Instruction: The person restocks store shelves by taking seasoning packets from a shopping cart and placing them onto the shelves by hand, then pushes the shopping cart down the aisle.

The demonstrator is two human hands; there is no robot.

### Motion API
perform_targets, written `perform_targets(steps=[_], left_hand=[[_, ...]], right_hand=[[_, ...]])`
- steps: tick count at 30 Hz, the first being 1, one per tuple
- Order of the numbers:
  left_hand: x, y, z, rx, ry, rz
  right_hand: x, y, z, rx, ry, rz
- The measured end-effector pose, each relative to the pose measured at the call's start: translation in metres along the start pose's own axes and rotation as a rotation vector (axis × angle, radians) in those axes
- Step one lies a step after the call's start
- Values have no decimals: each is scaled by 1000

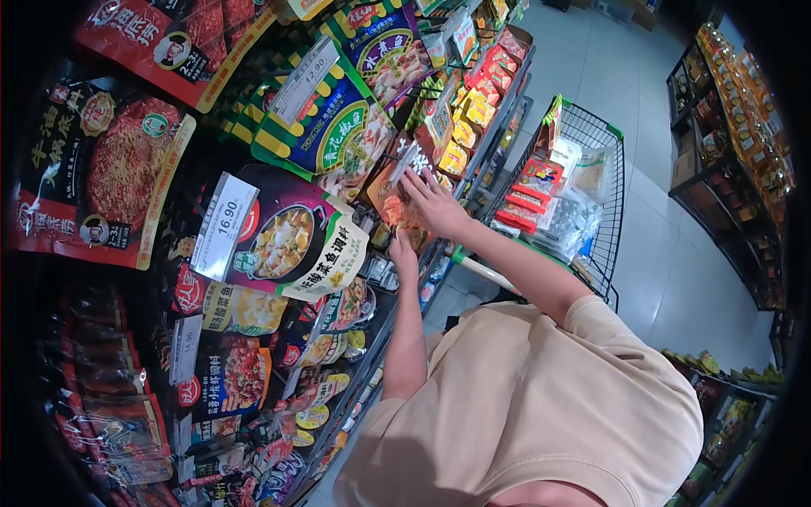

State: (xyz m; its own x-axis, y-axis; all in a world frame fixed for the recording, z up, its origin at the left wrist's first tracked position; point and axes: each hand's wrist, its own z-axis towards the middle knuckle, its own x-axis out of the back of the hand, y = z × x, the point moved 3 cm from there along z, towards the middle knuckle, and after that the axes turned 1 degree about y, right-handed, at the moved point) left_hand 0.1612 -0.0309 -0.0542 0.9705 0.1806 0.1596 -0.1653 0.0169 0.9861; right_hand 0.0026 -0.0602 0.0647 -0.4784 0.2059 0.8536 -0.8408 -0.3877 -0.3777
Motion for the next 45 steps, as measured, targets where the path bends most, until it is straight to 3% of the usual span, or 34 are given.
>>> perform_targets(steps=[4, 6, 10, 15, 28, 31, 33, 37, 39, 43, 45], left_hand=[[-5, -6, -10, 57, -3, 5], [-8, 9, -18, -45, 74, -61], [-7, 14, -16, -60, 75, -73], [-10, 5, -10, 39, -28, -53], [-23, 2, -16, 102, 65, -76], [-19, -1, -10, 163, 19, 52], [-21, -5, -8, 273, 2, -99], [-20, -10, 5, 169, -25, -145], [-24, 0, 3, 174, -37, -320], [-23, -44, 10, 233, -79, -229], [-21, -57, 5, 155, -147, -78]], right_hand=[[-3, 1, 5, 23, -16, -40], [-5, 0, 7, 43, -4, -36], [-8, -1, 10, 45, -2, -32], [-8, 2, 14, 4, -1, -37], [-11, 8, 21, -10, -79, 3], [-16, 9, 21, -14, -82, -7], [-19, 8, 20, -44, -98, 27], [-26, 10, 21, -58, -165, 52], [-37, 14, 22, -60, -146, 41], [-41, 17, 16, -33, -59, 57], [-31, 21, 4, -45, -121, 41]])
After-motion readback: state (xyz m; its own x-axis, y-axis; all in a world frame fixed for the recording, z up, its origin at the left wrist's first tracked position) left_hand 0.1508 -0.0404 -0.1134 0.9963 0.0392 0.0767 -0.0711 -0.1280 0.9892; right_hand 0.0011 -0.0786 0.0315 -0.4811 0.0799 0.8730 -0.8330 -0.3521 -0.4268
